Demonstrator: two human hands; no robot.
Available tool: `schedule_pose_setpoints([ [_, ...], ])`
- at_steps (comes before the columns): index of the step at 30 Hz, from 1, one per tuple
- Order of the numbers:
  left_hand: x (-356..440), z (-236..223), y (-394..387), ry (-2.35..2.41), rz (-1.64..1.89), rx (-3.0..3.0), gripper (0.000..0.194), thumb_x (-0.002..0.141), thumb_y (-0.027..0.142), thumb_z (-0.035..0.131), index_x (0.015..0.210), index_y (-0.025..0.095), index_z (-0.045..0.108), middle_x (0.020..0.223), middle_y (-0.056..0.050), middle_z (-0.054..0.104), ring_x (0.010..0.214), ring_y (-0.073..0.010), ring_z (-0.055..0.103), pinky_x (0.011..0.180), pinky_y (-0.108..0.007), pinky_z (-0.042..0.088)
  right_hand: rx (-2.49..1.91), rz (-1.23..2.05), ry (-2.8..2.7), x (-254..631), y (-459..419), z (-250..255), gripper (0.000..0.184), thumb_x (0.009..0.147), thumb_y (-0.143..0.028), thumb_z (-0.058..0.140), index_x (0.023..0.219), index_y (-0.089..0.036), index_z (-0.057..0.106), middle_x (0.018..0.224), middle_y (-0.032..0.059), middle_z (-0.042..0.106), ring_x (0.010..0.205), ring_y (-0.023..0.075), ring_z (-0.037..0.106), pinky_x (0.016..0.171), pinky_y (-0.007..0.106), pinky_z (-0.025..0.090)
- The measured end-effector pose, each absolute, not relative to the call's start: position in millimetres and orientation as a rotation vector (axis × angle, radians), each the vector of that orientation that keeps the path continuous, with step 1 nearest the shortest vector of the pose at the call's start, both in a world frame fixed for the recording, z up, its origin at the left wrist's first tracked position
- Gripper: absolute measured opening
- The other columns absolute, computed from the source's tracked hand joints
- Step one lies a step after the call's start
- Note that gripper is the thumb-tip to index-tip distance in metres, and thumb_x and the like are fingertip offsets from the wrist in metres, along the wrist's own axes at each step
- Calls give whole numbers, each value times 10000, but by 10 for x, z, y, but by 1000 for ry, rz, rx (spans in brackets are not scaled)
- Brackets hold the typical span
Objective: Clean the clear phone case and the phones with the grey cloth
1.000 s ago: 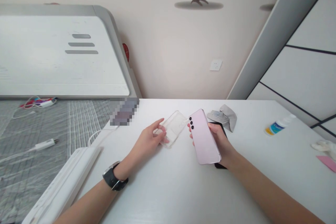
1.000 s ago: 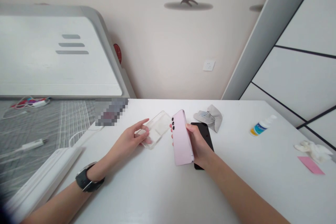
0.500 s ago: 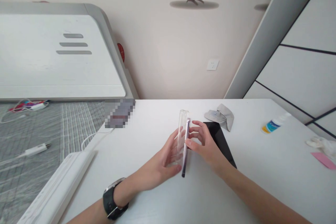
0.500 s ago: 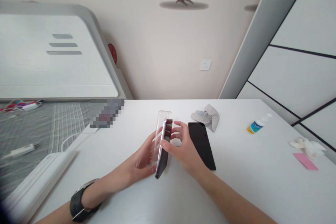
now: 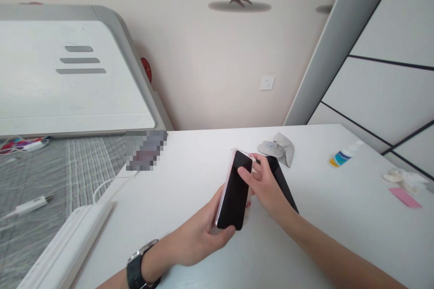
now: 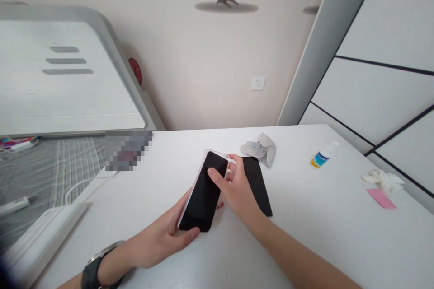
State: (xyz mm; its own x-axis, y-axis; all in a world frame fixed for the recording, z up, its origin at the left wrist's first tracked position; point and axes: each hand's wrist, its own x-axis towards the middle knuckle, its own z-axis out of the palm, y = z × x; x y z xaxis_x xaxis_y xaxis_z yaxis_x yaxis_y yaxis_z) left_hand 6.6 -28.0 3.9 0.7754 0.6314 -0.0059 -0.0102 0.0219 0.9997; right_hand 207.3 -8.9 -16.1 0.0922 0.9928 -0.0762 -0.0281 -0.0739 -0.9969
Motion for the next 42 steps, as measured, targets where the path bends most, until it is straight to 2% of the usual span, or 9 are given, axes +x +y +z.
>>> schedule_pose_setpoints([
  [5, 20, 55, -226, 446, 502, 1217, 638, 973, 278, 653, 1535, 343, 360, 1466, -98, 552, 1329, -312, 552, 1064, -469, 459, -1191, 1134, -1151, 2206, -13, -54, 384, 923, -559, 622, 1186, -281, 638, 1036, 30, 656, 967, 230, 596, 823, 345, 475],
  [11, -12, -49, -112, 434, 532, 1172, 681, 893, 270, 749, 1491, 326, 429, 1372, -91, 597, 1277, -327, 579, 1033, -448, 432, -1092, 1232, -1132, 2263, 16, -7, 273, 914, -495, 652, 1001, -239, 689, 818, 4, 629, 741, 186, 560, 676, 315, 416],
  [17, -26, -78, -71, 452, 516, 1184, 720, 856, 274, 777, 1490, 306, 437, 1365, -92, 610, 1268, -330, 570, 1004, -418, 422, -1055, 1294, -1114, 2301, 26, -26, 220, 880, -434, 685, 846, -232, 605, 739, -21, 599, 706, 173, 544, 695, 307, 392],
  [22, -15, -49, -99, 430, 521, 1214, 622, 901, 290, 734, 1468, 327, 481, 1486, -64, 517, 1341, -296, 496, 1064, -403, 396, -1096, 1262, -1095, 2303, 45, -62, 168, 868, -340, 650, 766, -233, 570, 669, -46, 499, 657, 153, 445, 649, 290, 327],
  [27, -30, -79, -111, 479, 456, 1129, 649, 920, 348, 720, 1503, 325, 434, 1248, -73, 661, 1086, -251, 651, 834, -322, 498, -1082, 1324, -1066, 2298, 54, -89, 184, 892, -380, 632, 792, -229, 602, 731, -32, 534, 703, 157, 478, 647, 275, 354],
  [32, -30, -48, -89, 537, 589, 1080, 620, 918, 367, 721, 1475, 266, 467, 1194, -104, 700, 1085, -273, 678, 806, -314, 535, -1012, 1416, -1035, 2298, 72, -75, 340, 943, -553, 564, 954, -233, 678, 957, 33, 682, 926, 222, 619, 791, 325, 493],
  [35, -24, -24, -78, 597, 762, 1031, 583, 900, 350, 743, 1425, 252, 508, 1306, -114, 657, 1173, -308, 655, 844, -324, 553, -1025, 1459, -1206, 2280, 49, -42, 403, 969, -570, 530, 1063, -222, 708, 1065, 73, 722, 982, 240, 660, 852, 364, 514],
  [40, -9, -11, -54, 621, 956, 911, 456, 907, 247, 736, 1315, 237, 532, 1321, -91, 656, 1211, -274, 636, 965, -369, 537, -1188, 1300, -1704, 2189, -74, -36, 376, 974, -533, 566, 863, -208, 718, 897, 49, 735, 834, 209, 663, 778, 334, 493],
  [42, 18, 6, -54, 616, 985, 898, 431, 899, 242, 740, 1279, 215, 540, 1295, -99, 670, 1217, -273, 626, 1013, -395, 506, -1200, 1339, -1786, 2147, -118, -63, 384, 977, -536, 561, 875, -206, 729, 903, 52, 741, 834, 216, 665, 752, 329, 486],
])
